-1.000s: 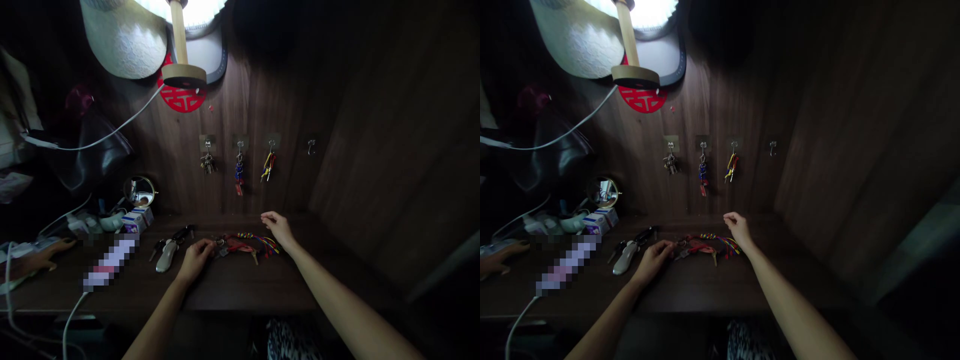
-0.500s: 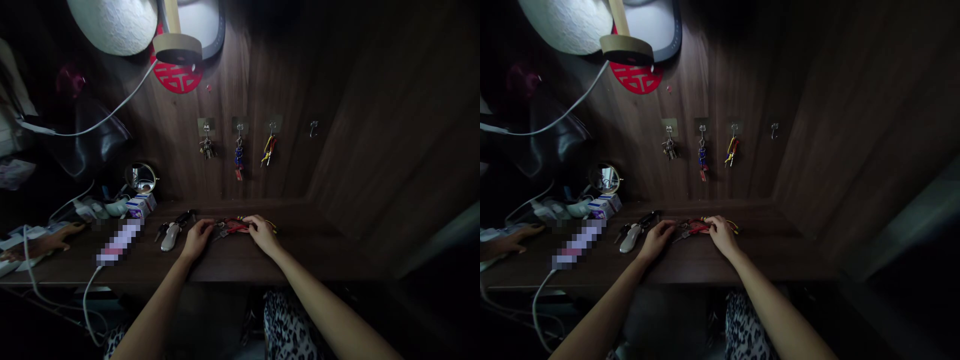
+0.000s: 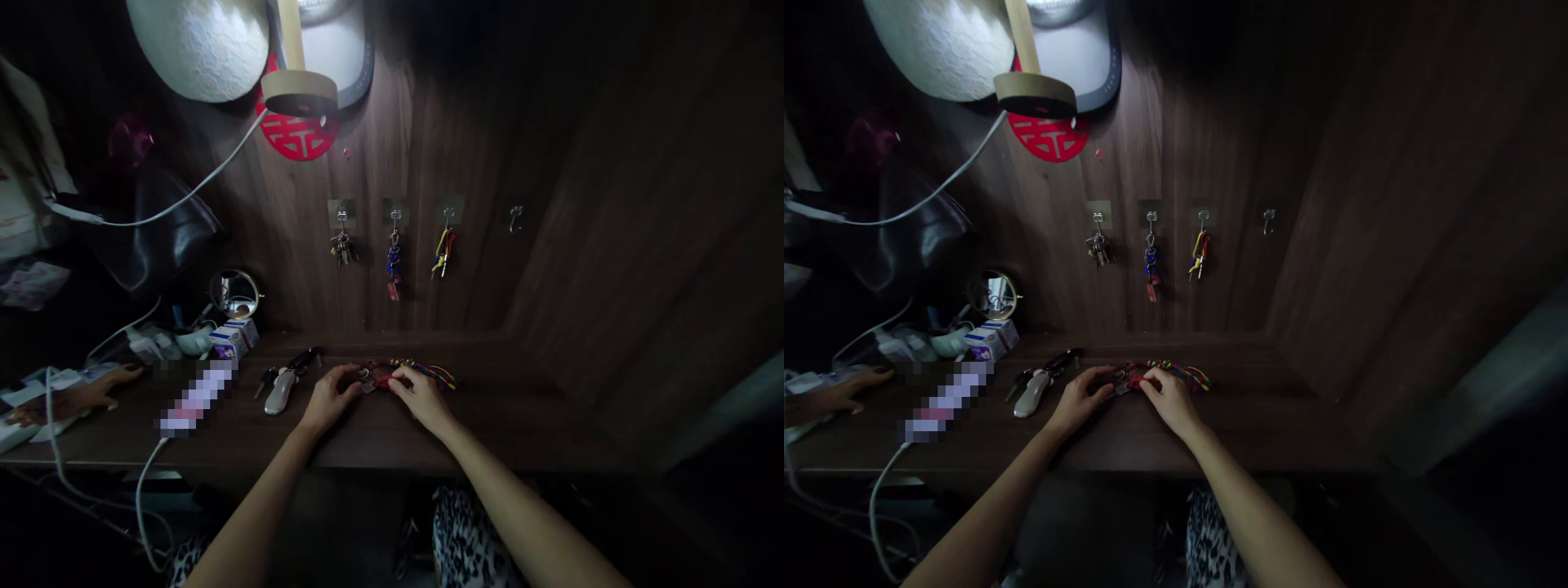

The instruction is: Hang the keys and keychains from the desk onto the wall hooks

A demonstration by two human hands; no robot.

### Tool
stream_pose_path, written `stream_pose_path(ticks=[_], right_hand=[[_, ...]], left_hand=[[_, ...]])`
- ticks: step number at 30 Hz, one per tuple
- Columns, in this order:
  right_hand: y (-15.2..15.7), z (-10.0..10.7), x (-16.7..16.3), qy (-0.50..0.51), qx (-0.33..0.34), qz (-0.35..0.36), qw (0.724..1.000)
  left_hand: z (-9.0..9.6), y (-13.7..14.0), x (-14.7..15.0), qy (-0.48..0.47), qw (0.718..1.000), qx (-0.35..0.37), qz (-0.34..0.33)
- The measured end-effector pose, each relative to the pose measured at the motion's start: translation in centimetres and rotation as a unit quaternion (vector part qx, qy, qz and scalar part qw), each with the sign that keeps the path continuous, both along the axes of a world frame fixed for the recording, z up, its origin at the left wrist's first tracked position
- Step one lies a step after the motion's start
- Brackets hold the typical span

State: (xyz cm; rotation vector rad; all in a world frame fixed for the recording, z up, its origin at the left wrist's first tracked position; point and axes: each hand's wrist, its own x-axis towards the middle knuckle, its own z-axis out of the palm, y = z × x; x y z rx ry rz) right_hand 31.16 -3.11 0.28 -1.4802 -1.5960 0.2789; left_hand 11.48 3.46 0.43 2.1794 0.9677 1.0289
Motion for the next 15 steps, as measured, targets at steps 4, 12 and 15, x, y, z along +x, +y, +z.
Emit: stream_pose_path(ticks=[4, 12, 15], right_hand=[[0.1, 0.6, -1.3, 0.079, -0.001, 0.045, 0.996], [0.4, 2.4, -3.4, 0.234, -0.02, 0.143, 0.961], [0.8, 2.9, -3.6, 0.307, -0.043, 0.131, 0.942]], left_hand=[[-0.2, 0.0, 0.0, 0.045, 0.998, 0.035, -0.03], [0.1, -0.3, -0.1, 0.101, 0.987, 0.093, -0.082], [0.6, -0.6, 0.0, 0.101, 0.985, 0.09, -0.109]])
